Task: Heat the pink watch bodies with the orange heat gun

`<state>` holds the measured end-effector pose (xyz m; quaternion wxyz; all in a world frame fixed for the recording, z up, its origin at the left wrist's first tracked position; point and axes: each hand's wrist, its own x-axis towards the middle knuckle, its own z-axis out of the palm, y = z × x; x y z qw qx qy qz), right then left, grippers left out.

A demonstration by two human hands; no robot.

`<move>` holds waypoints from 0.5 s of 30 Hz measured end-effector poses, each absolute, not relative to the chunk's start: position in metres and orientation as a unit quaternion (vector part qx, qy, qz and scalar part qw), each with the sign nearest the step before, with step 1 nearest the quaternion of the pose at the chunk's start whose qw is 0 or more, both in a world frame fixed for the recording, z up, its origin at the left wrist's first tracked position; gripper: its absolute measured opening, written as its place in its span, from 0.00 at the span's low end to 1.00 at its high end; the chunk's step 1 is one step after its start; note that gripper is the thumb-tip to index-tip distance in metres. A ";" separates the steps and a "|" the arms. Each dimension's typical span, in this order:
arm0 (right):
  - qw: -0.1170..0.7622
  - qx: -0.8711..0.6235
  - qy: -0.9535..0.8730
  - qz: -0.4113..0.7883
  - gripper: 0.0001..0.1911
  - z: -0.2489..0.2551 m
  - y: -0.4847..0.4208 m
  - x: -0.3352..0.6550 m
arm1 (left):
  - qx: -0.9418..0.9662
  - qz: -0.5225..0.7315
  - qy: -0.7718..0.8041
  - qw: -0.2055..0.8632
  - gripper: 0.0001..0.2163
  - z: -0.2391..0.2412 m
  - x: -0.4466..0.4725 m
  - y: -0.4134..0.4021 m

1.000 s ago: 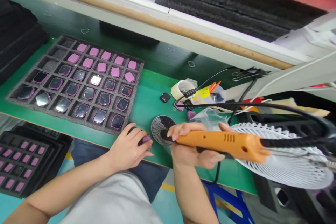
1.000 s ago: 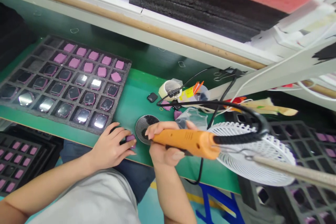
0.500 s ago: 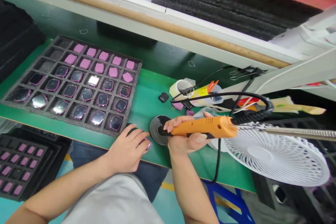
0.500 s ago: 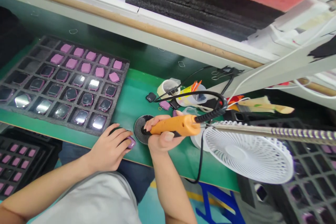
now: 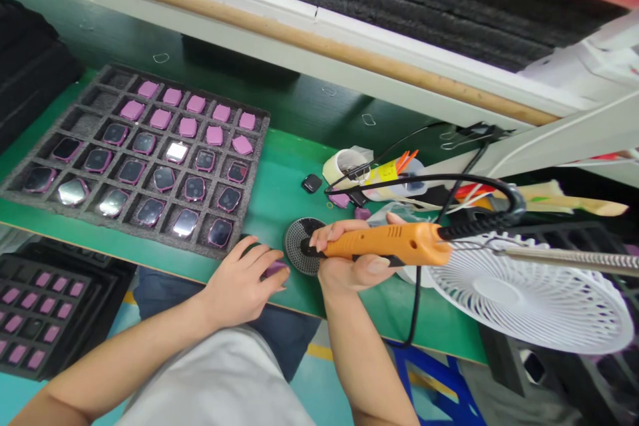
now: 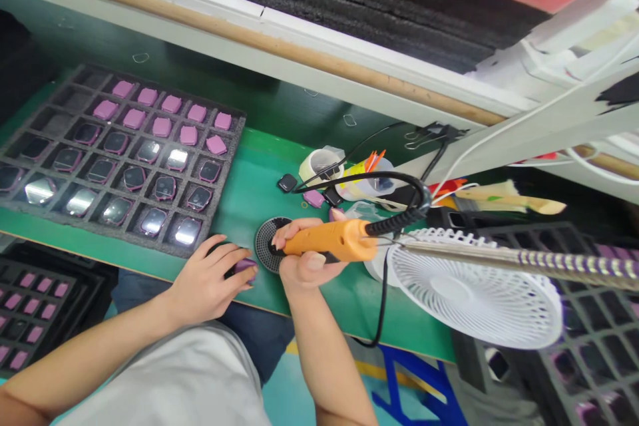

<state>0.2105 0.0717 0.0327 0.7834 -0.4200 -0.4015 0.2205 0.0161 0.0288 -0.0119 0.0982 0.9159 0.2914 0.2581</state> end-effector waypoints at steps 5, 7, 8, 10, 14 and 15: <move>0.776 -0.421 -0.411 0.228 0.35 0.040 0.064 0.214 | 0.915 0.270 0.286 0.091 0.17 -0.016 0.016 0.029; 0.774 -0.415 -0.418 0.231 0.35 0.047 0.058 0.215 | 0.910 0.282 0.295 0.080 0.13 -0.017 0.017 0.029; 0.773 -0.410 -0.422 0.237 0.35 0.050 0.054 0.215 | 0.908 0.284 0.298 0.077 0.12 -0.017 0.018 0.029; 0.767 -0.399 -0.428 0.263 0.34 0.055 0.048 0.214 | 0.910 0.279 0.297 0.077 0.12 -0.016 0.019 0.029; 0.743 -0.405 -0.428 0.318 0.37 0.056 0.038 0.206 | 0.913 0.266 0.300 0.082 0.12 -0.014 0.019 0.029; 0.738 -0.410 -0.427 0.324 0.38 0.054 0.036 0.204 | 0.913 0.264 0.300 0.082 0.12 -0.014 0.019 0.029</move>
